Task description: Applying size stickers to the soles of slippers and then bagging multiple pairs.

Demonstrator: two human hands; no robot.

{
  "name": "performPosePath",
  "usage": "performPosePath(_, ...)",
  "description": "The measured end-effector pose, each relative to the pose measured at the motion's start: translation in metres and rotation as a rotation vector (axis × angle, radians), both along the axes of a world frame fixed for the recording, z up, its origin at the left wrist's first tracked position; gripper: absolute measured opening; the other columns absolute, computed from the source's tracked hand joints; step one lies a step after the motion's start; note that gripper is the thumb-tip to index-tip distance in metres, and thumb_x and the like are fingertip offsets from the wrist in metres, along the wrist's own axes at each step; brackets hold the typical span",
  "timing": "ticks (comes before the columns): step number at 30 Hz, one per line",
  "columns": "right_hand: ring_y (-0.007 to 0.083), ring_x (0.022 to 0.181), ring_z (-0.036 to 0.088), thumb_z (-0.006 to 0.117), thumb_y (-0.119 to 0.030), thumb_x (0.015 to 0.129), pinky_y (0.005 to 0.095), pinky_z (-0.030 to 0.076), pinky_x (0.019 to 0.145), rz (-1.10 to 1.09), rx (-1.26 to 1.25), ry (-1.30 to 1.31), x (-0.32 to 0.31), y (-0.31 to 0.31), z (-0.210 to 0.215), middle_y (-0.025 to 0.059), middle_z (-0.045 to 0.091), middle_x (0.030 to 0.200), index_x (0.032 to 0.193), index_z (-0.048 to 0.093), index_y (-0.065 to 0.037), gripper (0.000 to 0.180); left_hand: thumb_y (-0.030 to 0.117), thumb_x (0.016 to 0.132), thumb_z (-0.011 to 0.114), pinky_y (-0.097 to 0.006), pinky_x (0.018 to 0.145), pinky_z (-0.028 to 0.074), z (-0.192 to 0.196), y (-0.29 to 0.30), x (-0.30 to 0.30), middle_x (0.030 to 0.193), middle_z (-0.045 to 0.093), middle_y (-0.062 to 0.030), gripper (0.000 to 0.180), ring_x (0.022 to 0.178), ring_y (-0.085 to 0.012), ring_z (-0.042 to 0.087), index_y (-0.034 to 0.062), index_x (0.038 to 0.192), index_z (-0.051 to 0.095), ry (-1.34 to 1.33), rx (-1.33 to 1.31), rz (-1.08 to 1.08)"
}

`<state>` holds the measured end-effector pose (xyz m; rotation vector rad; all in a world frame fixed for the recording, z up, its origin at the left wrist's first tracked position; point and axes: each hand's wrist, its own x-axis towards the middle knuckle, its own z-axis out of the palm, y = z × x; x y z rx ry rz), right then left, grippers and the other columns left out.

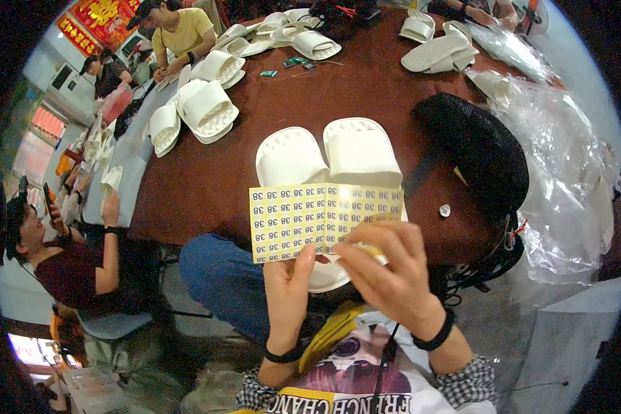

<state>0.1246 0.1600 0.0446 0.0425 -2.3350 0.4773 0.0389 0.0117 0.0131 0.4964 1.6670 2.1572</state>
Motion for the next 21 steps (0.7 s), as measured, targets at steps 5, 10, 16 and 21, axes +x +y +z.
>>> performPosePath(5,0.0237,0.100,0.062,0.084,-0.011,0.074,0.0399,0.048,0.087,0.044,0.072,-0.007,-0.0130,-0.0063,-0.0030,0.0022,0.065,0.105,0.101,0.070,-0.010,0.030,0.005,0.103,0.059,-0.029,0.092,0.053,-0.0027,0.0020,0.0032,0.118,0.070,-0.0120,0.026,0.103,-0.0143,0.068,-0.0060,0.127,0.057,-0.087,0.158,0.032)
performPosePath(10,0.0265,0.101,0.062,0.083,-0.009,0.076,0.0415,0.049,0.087,0.039,0.019,-0.032,-0.0121,-0.0034,-0.0056,0.0038,0.065,0.105,0.098,0.068,-0.009,0.027,0.005,0.103,0.061,-0.028,0.089,0.054,-0.0036,0.0026,0.0016,0.117,0.070,-0.0117,0.026,0.101,-0.0134,0.068,-0.0057,0.126,0.055,-0.112,0.103,0.028)
performPosePath(16,0.0286,0.100,0.062,0.083,-0.007,0.075,0.0418,0.050,0.086,0.012,0.014,-0.012,-0.0114,-0.0054,-0.0091,0.0050,0.065,0.105,0.099,0.068,-0.008,0.029,0.006,0.102,0.063,-0.028,0.087,0.054,-0.0025,0.0027,0.0056,0.114,0.071,-0.0118,0.024,0.100,-0.0121,0.067,-0.0064,0.123,0.058,-0.081,0.092,0.039)
performPosePath(21,0.0292,0.098,0.062,0.082,-0.004,0.074,0.0402,0.051,0.085,0.013,-0.018,-0.038,-0.0124,-0.0060,-0.0082,0.0060,0.065,0.103,0.097,0.067,-0.007,0.028,0.006,0.102,0.063,-0.030,0.088,0.055,-0.0012,-0.0001,0.0056,0.108,0.073,-0.0118,0.022,0.098,-0.0114,0.067,-0.0084,0.117,0.065,-0.052,-0.019,0.023)
